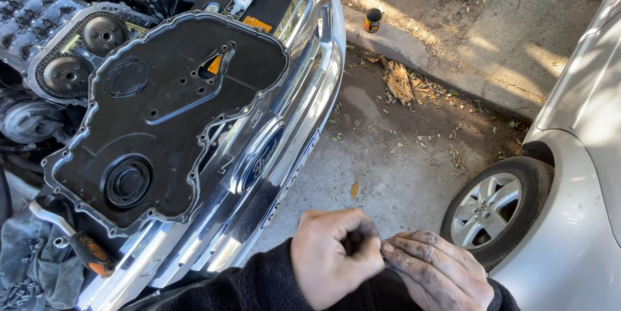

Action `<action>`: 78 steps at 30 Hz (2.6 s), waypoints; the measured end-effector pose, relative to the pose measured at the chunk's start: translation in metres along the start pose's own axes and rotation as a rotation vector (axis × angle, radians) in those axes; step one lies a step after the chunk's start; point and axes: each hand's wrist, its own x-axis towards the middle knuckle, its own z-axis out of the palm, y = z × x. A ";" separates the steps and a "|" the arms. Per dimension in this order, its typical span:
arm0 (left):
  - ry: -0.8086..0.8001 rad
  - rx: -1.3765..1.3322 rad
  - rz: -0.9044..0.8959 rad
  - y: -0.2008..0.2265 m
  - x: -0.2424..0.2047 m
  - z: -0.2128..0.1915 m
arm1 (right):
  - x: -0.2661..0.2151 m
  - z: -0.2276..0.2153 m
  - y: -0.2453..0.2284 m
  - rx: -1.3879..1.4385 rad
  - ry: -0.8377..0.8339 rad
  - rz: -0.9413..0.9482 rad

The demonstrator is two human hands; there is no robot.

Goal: The person stands at the front of a car with the hood open and a plastic engine timing cover resting on the bumper. They press small rubber grommets and seals into holes in the cover one at a time by hand, occasionally reaching for more parts from a rag on the bumper.

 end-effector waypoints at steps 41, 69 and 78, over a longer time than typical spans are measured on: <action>-0.216 0.101 0.235 0.004 0.004 -0.022 | -0.005 -0.001 0.004 0.365 0.101 0.382; -0.213 0.254 0.241 0.000 0.009 -0.026 | 0.008 -0.001 0.014 0.401 0.048 0.395; -0.009 0.414 0.457 -0.002 -0.006 -0.019 | 0.022 -0.001 0.018 0.415 -0.131 0.293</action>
